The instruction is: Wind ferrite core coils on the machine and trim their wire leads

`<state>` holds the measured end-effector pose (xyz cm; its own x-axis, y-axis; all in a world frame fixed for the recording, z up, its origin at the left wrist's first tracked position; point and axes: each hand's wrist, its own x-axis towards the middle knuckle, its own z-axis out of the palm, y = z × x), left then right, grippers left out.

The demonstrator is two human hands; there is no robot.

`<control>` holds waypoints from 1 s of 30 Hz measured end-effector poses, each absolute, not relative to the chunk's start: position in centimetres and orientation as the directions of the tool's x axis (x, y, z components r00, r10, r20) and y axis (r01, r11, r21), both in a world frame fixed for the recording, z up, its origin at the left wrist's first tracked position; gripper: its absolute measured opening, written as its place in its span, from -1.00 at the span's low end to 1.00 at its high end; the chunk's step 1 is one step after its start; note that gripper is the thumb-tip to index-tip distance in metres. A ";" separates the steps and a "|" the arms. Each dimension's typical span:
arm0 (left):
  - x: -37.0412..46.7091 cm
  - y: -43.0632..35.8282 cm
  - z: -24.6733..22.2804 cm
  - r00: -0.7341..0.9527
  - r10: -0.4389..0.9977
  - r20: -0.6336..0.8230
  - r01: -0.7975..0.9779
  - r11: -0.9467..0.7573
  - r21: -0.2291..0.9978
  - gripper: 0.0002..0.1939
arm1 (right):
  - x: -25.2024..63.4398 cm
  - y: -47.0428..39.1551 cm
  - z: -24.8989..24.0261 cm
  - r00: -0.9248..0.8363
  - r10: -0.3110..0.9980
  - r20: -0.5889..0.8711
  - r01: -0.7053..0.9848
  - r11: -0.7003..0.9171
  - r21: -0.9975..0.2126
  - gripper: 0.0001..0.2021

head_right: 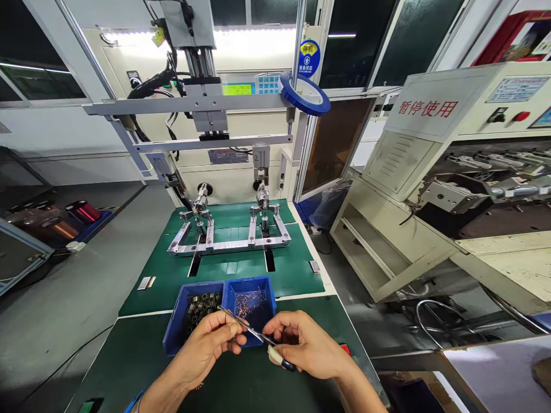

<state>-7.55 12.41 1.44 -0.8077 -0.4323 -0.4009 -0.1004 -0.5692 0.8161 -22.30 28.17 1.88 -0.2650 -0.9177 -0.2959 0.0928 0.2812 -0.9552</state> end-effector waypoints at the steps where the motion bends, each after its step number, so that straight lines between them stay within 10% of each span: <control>1: -7.6 12.4 1.4 -0.807 -0.432 -0.402 -0.101 -0.569 0.816 -0.50 | -22.3 28.2 1.9 -0.264 -0.922 -0.285 0.097 0.268 -0.958 -0.76; 11: -4.4 12.5 0.7 -0.801 -0.523 -0.292 -0.100 -0.364 0.926 -0.56 | -21.0 29.9 2.3 -0.454 -0.820 -0.348 0.047 0.369 -0.928 -0.70; 17: 3.3 8.7 -1.9 -0.573 -0.819 -0.013 -0.109 0.060 0.992 -0.67 | -22.3 33.8 -4.3 -0.822 -0.554 0.135 -0.461 0.505 -0.729 -0.65; 22: 6.0 4.4 -6.3 -0.372 -0.926 0.067 -0.424 0.234 0.875 -0.61 | -19.4 31.6 -7.1 -0.635 -0.548 0.544 -0.770 0.505 -0.390 -0.72; 30: 5.9 3.5 -8.5 -0.384 -0.891 0.242 -0.485 0.418 0.769 -0.64 | -10.9 25.9 -7.4 -0.520 -0.762 0.385 -0.811 0.300 -0.502 -0.71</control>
<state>5.91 3.51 -8.52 -0.3836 -0.8912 0.2421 -0.4848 0.4175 0.7685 -10.86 25.87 -7.45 -0.5202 -0.7624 0.3849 -0.8111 0.3000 -0.5020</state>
